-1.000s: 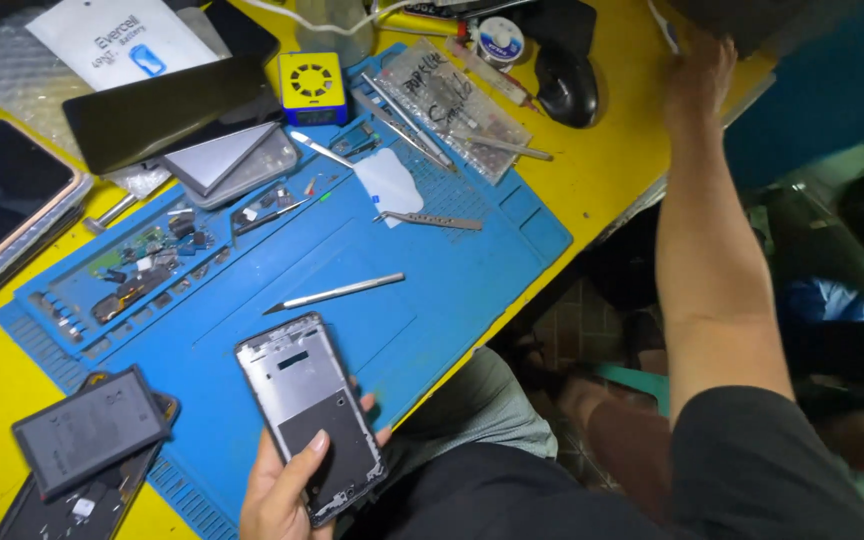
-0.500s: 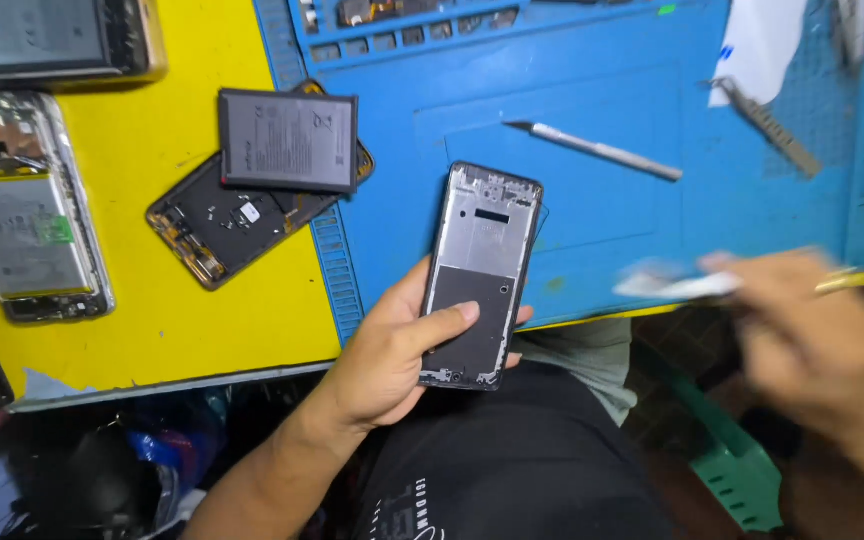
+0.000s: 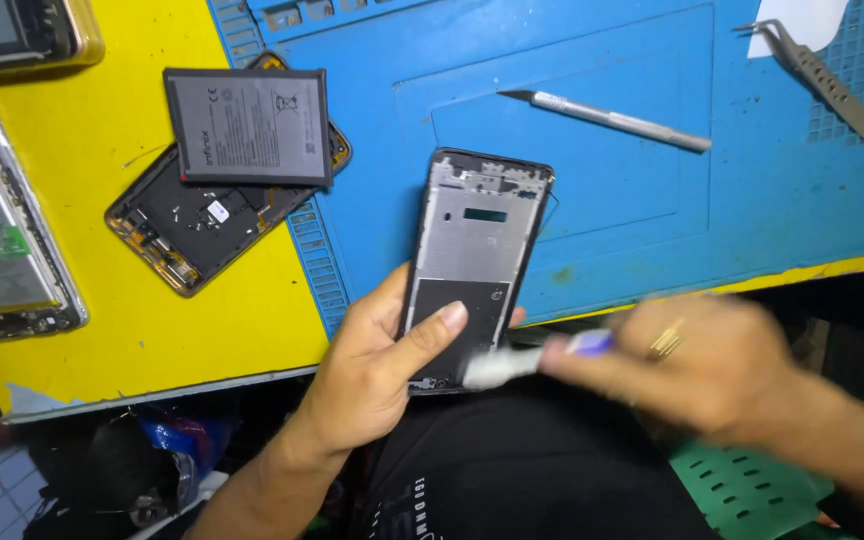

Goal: Cleaning adhesive and residue from a mobile phone frame using a metal scraper and a toothbrush.

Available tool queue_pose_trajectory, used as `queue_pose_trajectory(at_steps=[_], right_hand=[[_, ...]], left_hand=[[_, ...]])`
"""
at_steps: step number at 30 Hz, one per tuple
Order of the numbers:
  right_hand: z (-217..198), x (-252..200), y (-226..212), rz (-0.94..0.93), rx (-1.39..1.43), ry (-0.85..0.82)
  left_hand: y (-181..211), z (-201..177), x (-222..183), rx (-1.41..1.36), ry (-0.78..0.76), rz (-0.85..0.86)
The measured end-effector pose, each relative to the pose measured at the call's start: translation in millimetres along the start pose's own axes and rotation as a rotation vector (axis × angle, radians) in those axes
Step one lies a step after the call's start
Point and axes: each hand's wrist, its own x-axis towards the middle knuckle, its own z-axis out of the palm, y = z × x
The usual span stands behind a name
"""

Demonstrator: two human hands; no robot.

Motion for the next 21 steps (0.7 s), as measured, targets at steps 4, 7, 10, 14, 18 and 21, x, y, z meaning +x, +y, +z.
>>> queue_pose_trajectory(at_steps=[4,7,10,14,18,21], right_hand=[[-5.4,-11.8,25.9,0.026,-0.022,0.020],[-6.2,-21.7,35.8,0.097,-0.377,0.089],[-0.1,2.6,9.5,-0.049,-0.102,0.120],[0.2,-33.7,25.4,0.268,-0.049,0.227],[-5.1,-10.8,-4.6,1.200,0.602,0.347],[15.2,-46.0,-5.7,0.460,0.020,0.172]], left_hand=[[6.5,0.4,-2.2,0.055,-0.052,0.008],[4.2,7.2,0.0,-0.168,-0.018,-0.088],[2.0,7.5,-0.2,-0.288,0.014,0.028],[1.3,7.8,1.8,-0.361,0.091,0.165],[9.0,10.5,9.2,-0.573,-0.066,0.230],[13.2,14.4,13.1,-0.603,-0.016,0.234]])
